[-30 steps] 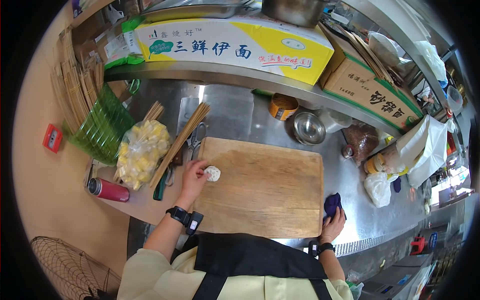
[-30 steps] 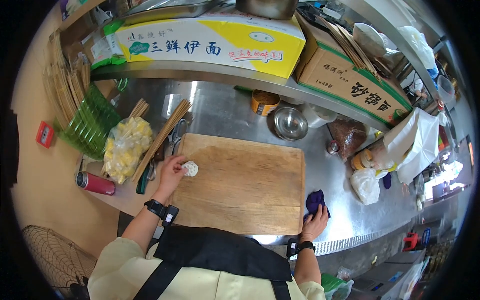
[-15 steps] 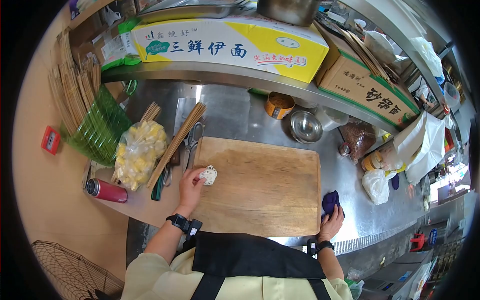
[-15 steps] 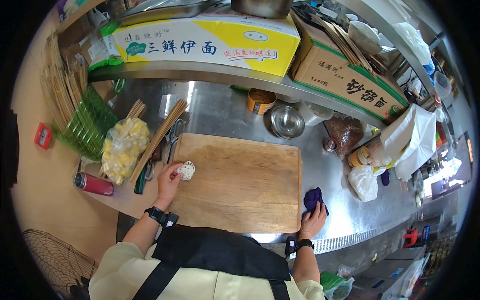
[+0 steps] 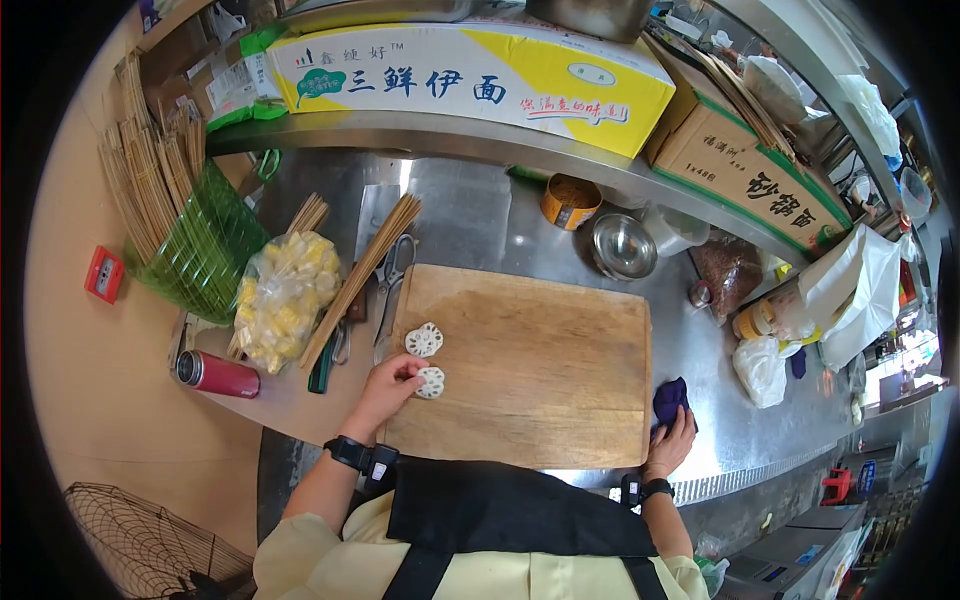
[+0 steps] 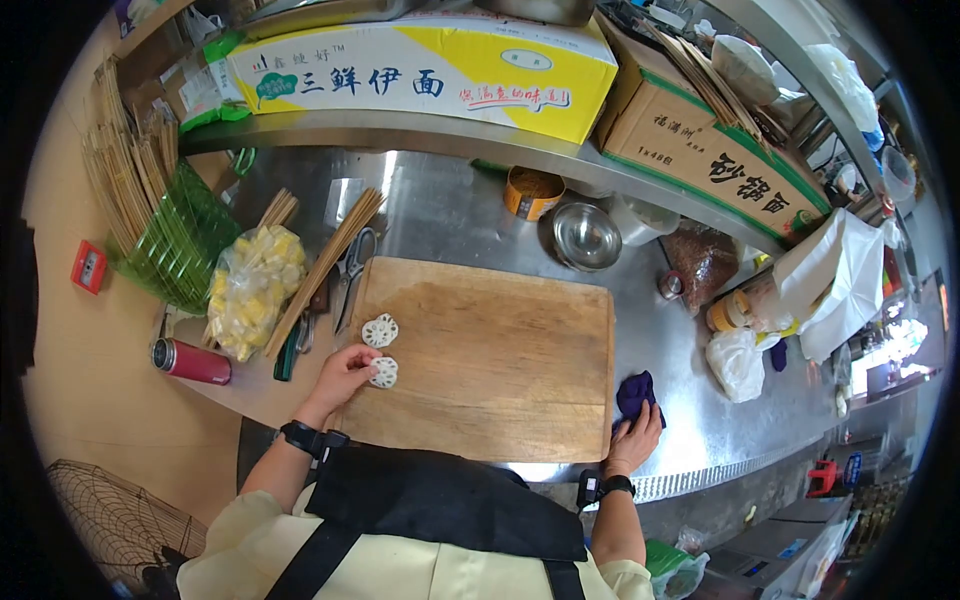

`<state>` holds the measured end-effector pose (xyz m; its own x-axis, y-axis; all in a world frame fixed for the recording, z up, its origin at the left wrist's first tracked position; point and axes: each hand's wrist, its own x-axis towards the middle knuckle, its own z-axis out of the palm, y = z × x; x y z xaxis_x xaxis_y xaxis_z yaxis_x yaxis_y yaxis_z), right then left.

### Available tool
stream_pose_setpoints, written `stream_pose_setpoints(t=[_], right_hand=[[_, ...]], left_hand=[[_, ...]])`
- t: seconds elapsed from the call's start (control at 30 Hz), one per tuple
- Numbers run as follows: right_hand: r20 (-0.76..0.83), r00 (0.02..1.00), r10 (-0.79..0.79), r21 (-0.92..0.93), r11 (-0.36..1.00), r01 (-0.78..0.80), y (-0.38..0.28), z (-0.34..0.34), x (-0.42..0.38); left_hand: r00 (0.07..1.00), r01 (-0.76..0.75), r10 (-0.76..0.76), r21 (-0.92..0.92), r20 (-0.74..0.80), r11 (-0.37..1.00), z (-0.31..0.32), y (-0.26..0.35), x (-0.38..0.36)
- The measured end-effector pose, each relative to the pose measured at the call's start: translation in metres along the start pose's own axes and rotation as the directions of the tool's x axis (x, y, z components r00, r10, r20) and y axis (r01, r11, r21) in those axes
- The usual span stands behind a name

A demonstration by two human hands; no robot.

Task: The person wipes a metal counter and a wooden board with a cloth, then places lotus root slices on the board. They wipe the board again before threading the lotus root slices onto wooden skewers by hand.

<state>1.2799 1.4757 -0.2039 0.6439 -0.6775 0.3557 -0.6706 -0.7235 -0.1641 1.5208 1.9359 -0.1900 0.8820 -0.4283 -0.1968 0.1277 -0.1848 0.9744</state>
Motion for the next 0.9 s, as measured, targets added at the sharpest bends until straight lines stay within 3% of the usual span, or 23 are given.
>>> stream_pose_setpoints(t=[0.1,0.2,0.3,0.4,0.5,0.6,0.63,0.7,0.73,0.77,0.87,0.9], right_hand=[[-0.008,1.0,-0.002,0.001,1.0,0.002,0.002,0.002,0.0],[-0.004,1.0,0.0,-0.006,1.0,0.0,0.004,0.004,0.0],[0.006,1.0,-0.008,0.004,1.0,0.008,0.002,0.003,0.001],[0.046,0.998,-0.034,0.005,0.999,0.034,0.01,0.005,0.007],[0.199,0.977,-0.076,0.061,0.996,0.065,0.015,-0.006,0.024],[0.3,0.912,-0.278,-0.051,0.951,0.306,-0.022,-0.034,0.056],[0.175,0.874,-0.453,0.067,0.891,0.448,-0.061,-0.043,0.066],[0.276,0.701,-0.657,0.4,0.742,0.538,-0.156,-0.07,0.076],[0.364,0.533,-0.764,0.56,0.637,0.53,-0.206,-0.085,0.076],[0.34,0.387,-0.857,0.691,0.507,0.515,-0.24,-0.073,0.07],[0.311,0.013,-0.95,0.781,0.263,0.567,-0.337,-0.069,0.044],[0.273,-0.061,-0.96,0.779,0.183,0.6,-0.356,-0.056,0.034]], left_hand=[[0.966,-0.173,0.226,0.339,-0.123,0.925,0.014,0.033,0.0],[0.933,-0.172,0.248,0.281,-0.261,0.944,0.014,0.039,0.01],[0.86,-0.132,0.367,0.541,-0.354,0.831,0.007,0.043,0.021],[0.903,-0.187,0.399,0.691,-0.158,0.698,-0.005,0.029,0.036],[0.922,-0.177,0.36,0.673,-0.143,0.718,-0.009,0.029,0.042],[0.941,-0.077,0.159,0.265,-0.3,0.961,-0.015,0.019,0.034],[0.954,-0.113,0.112,0.011,-0.278,0.993,-0.021,-0.01,0.036],[0.945,-0.054,-0.029,-0.242,-0.325,0.969,-0.021,0.0,0.014],[0.936,-0.032,-0.099,-0.36,-0.339,0.933,-0.023,0.003,0.006],[0.939,0.003,-0.113,-0.323,-0.324,0.946,-0.027,-0.003,0.0],[0.94,0.033,-0.158,-0.38,-0.303,0.924,-0.033,0.005,-0.018],[0.941,0.029,-0.155,-0.384,-0.3,0.923,-0.033,0.002,-0.021]])
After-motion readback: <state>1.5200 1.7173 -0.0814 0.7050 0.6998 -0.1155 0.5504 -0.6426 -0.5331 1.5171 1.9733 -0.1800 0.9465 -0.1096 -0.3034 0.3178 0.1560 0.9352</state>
